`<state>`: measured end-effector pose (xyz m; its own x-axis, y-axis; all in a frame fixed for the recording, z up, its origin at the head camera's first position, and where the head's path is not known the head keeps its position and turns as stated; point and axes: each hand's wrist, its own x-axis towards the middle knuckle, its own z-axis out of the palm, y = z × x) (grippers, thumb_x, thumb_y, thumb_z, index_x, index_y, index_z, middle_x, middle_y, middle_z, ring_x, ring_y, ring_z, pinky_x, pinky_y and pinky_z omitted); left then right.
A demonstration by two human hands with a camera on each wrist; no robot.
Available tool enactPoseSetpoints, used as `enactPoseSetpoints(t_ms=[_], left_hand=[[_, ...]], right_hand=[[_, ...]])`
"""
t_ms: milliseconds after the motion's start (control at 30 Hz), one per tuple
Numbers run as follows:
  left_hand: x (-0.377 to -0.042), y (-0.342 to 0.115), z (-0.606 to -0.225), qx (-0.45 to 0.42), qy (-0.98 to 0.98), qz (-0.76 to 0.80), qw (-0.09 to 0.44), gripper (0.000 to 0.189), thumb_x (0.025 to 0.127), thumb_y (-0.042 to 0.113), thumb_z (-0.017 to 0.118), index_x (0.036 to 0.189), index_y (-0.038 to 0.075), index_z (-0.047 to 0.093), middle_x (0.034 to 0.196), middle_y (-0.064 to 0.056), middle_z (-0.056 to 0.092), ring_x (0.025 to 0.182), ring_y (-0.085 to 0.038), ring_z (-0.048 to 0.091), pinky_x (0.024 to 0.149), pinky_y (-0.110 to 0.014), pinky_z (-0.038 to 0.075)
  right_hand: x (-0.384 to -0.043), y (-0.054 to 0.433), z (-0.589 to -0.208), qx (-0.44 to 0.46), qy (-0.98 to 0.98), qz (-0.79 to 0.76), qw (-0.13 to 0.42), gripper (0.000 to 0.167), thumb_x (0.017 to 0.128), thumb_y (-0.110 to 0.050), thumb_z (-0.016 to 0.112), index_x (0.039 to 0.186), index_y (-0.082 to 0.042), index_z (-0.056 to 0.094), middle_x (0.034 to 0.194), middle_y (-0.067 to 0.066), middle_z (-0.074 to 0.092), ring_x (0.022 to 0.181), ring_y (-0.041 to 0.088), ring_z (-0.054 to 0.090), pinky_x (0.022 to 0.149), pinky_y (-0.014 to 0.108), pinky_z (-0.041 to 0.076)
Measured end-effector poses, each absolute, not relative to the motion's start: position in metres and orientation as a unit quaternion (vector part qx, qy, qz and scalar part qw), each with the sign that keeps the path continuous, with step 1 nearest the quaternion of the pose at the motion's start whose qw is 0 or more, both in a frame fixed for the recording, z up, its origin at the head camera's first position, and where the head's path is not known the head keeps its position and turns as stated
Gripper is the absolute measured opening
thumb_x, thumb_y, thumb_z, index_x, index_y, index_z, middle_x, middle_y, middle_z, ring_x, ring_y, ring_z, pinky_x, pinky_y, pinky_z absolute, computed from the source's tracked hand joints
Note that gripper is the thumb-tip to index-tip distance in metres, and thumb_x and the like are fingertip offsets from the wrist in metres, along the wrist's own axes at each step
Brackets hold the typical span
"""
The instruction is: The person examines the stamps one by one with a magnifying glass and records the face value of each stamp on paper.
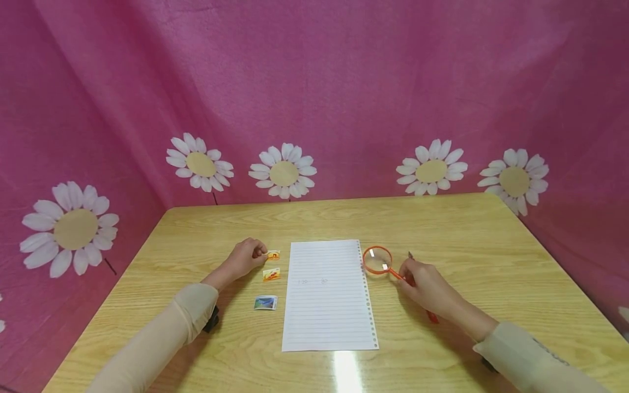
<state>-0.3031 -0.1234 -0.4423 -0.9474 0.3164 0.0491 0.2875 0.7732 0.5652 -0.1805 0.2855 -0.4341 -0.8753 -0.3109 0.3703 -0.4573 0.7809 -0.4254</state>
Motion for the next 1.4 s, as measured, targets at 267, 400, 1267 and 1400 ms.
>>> enactPoseSetpoints(t_ms=[267, 400, 1267, 1400], left_hand=[[-0.302, -0.123, -0.445, 0.157, 0.941, 0.297, 0.026, 0.010, 0.091, 0.009, 0.067, 0.094, -0.001, 0.064, 0.085, -0.008, 0.053, 0.077, -0.017, 0.046, 0.073, -0.029, 0.040], [-0.302, -0.123, -0.445, 0.157, 0.940, 0.300, 0.028, 0.009, 0.091, 0.009, 0.066, 0.094, 0.000, 0.064, 0.085, -0.008, 0.052, 0.077, -0.017, 0.046, 0.073, -0.030, 0.041], [-0.303, -0.125, -0.442, 0.170, 0.941, 0.291, 0.024, 0.009, 0.091, 0.008, 0.067, 0.094, 0.000, 0.063, 0.086, -0.009, 0.053, 0.079, -0.017, 0.045, 0.074, -0.030, 0.041], [-0.303, -0.124, -0.442, 0.171, 0.942, 0.289, 0.022, 0.009, 0.091, 0.008, 0.067, 0.093, 0.000, 0.063, 0.086, -0.009, 0.053, 0.079, -0.017, 0.045, 0.074, -0.030, 0.040]], right_hand=[[-0.180, 0.286, -0.433, 0.171, -0.945, 0.265, 0.092, 0.014, 0.082, 0.000, 0.071, 0.084, -0.005, 0.058, 0.066, -0.005, 0.054, 0.058, -0.004, 0.038, 0.051, 0.020, 0.037], [-0.180, 0.287, -0.434, 0.160, -0.947, 0.266, 0.079, 0.013, 0.082, 0.000, 0.070, 0.083, -0.004, 0.058, 0.066, -0.004, 0.055, 0.058, -0.004, 0.039, 0.051, 0.020, 0.038], [-0.180, 0.273, -0.431, 0.077, -0.963, 0.257, 0.002, 0.026, 0.085, -0.017, 0.071, 0.067, -0.008, 0.054, 0.059, -0.003, 0.051, 0.052, 0.008, 0.040, 0.048, 0.022, 0.032], [-0.179, 0.267, -0.430, 0.078, -0.966, 0.248, 0.001, 0.026, 0.085, -0.019, 0.071, 0.067, -0.009, 0.055, 0.058, -0.003, 0.052, 0.051, 0.008, 0.040, 0.049, 0.021, 0.031]])
